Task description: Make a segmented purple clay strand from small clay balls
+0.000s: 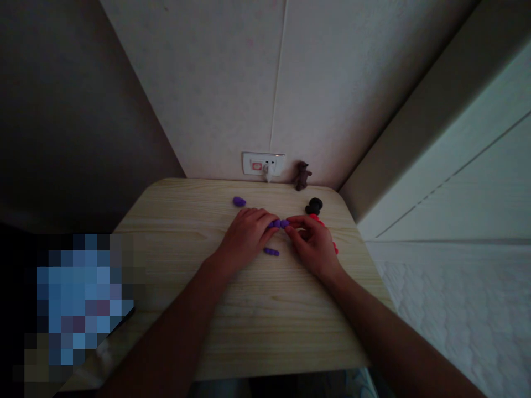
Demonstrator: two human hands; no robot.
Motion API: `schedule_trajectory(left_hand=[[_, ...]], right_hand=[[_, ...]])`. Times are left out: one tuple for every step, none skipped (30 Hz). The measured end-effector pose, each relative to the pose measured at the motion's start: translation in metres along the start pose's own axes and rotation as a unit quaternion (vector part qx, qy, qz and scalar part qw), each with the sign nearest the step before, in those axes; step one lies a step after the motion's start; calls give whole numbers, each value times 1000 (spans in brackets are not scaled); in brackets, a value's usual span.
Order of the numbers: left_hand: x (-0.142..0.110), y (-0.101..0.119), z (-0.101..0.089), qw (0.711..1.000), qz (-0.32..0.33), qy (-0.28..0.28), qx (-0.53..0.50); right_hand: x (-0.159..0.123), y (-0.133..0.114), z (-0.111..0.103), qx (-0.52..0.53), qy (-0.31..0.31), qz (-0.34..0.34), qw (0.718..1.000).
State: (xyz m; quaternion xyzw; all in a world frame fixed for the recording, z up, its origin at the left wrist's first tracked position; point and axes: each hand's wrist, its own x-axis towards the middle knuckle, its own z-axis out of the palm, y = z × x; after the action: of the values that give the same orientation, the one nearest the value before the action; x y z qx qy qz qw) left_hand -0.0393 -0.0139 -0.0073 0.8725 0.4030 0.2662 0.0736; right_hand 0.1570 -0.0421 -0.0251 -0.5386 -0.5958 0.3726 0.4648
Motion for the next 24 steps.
schedule_trajectory(left_hand=[[0, 0, 0, 1000, 1, -1, -1], [0, 0, 0, 1000, 2, -3, -1], [0, 0, 0, 1000, 3, -5, -1], [1, 0, 0, 1000, 4, -8, -1], [1, 0, 0, 1000, 4, -10, -1], [1, 0, 0, 1000, 5, -11, -1], [1, 1, 0, 1000, 5, -12, -1], [1, 1, 0, 1000, 6, -13, -1], [2, 1, 0, 1000, 7, -14, -1], [2, 1, 0, 1000, 8, -14, -2], [2, 1, 0, 1000, 9, -14, -2], [2, 1, 0, 1000, 9, -15, -3], [2, 1, -1, 1000, 8, -17, -4], [2, 2, -1, 1000, 6, -19, -5], [2, 2, -1, 1000, 4, -21, -5], [2, 2, -2, 1000, 2, -22, -5], [2, 2, -2, 1000, 2, -23, -4], [2, 3, -2, 1000, 1, -22, -5], [2, 3, -2, 1000, 1, -22, -5], [2, 3, -2, 1000, 1, -22, -6], [1, 2, -1, 1000, 2, -23, -7], [1, 2, -1, 1000, 4, -23, -7], [1, 2, -1, 1000, 6, -22, -7], [1, 1, 0, 1000, 8, -20, -6]], right_hand=[[0, 0, 0, -1, -1, 2, 1000], [0, 0, 0, -3, -3, 3, 1000], [0, 0, -1, -5, -4, 3, 1000], [0, 0, -1, -6, -6, 3, 1000], [0, -1, -1, -5, -8, 3, 1000], [1, -2, -1, -2, -11, 3, 1000], [1, -2, -1, 2, -13, 4, 1000], [0, -3, -1, 6, -16, 7, 1000], [0, -2, -1, 10, -19, 9, 1000], [0, -2, -2, 11, -21, 10, 1000], [0, -1, -2, 12, -21, 10, 1000], [0, 0, -2, 12, -22, 10, 1000], [0, 1, -2, 12, -24, 9, 1000], [0, 2, -2, 12, -25, 8, 1000], [0, 3, -2, 11, -27, 7, 1000], [0, 3, -2, 8, -28, 5, 1000], [0, 4, -2, 4, -28, 4, 1000], [0, 4, -2, 0, -28, 2, 1000], [0, 3, -2, -6, -29, 1, 1000], [0, 3, -2, -11, -29, 1, 1000], [0, 2, -2, -16, -29, 0, 999], [0, 2, -2, -19, -29, 1, 999], [0, 1, -2, -20, -28, 1, 999], [0, 0, -2, -21, -27, 2, 999]])
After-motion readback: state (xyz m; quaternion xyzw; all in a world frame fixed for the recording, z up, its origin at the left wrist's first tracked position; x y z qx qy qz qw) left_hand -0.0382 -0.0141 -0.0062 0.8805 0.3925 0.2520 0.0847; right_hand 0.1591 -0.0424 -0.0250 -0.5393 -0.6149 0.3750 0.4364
